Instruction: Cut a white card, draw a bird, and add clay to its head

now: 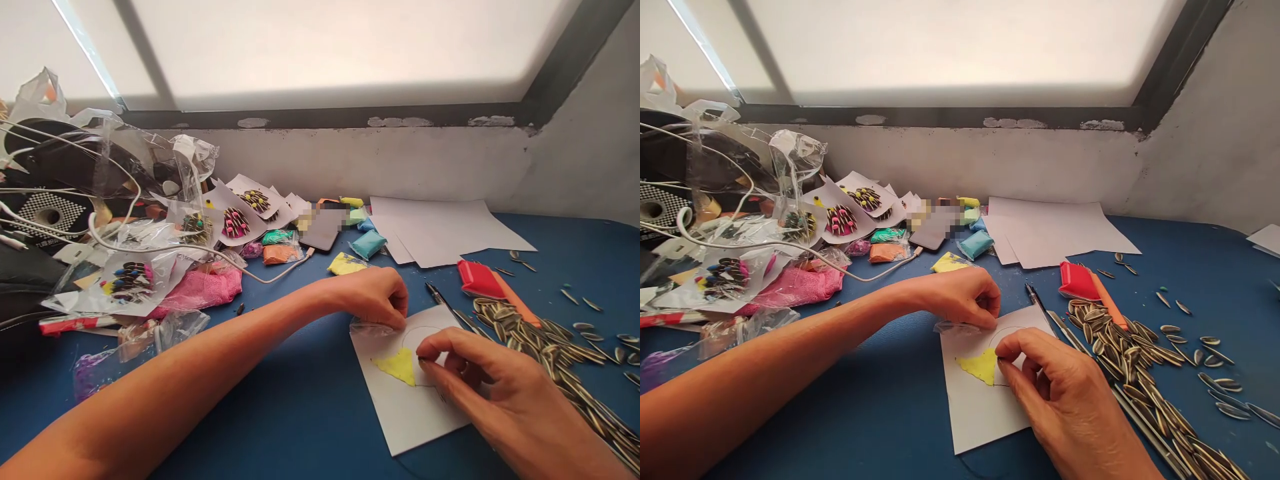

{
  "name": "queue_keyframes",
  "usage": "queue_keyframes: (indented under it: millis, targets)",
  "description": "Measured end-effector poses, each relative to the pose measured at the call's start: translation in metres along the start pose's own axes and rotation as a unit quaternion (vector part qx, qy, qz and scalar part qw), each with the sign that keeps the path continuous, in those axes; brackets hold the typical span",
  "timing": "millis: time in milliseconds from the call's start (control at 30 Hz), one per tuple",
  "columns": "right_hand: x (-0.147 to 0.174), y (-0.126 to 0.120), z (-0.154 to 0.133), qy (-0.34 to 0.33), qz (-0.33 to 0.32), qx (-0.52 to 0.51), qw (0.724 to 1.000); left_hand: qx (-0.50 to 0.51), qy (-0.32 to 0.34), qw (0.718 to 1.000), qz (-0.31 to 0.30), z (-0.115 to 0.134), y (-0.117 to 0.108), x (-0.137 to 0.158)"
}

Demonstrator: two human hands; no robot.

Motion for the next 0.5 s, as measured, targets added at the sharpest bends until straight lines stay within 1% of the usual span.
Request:
queue_keyframes:
  millis: [133,267,300,367,500]
  targets:
    - [-0.001,-0.008,0.002,-0.001,0.020,0.018,1.000,0.004,0.002,1.000,-0.003,0.002,0.000,0.001]
    - [-0.004,-0.003,-0.001,-0.023,-0.004,0.034,0.999,0.006,-0.001,1.000,-0.003,0.001,0.000,0.001]
    - [-0.004,-0.004,-0.001,-0.027,-0.002,0.038,0.999,0.007,-0.002,1.000,-0.003,0.000,0.000,0.001]
    - [-0.005,-0.012,0.000,-0.028,0.020,0.051,0.998,0.008,-0.004,1.000,-0.005,0.000,0.000,0.000]
    - [-0.004,-0.037,-0.001,-0.027,0.102,0.055,0.993,0.011,0.000,1.000,-0.010,-0.001,0.001,0.000]
Point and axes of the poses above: each hand's wrist, its own x-axis away from the middle knuckle, its own y-axis out of the palm, z = x × y, the point moved 9 cm from there along -x, towards the middle knuckle, and after that the axes turned 8 degrees about -y, right-handed, at the moved point
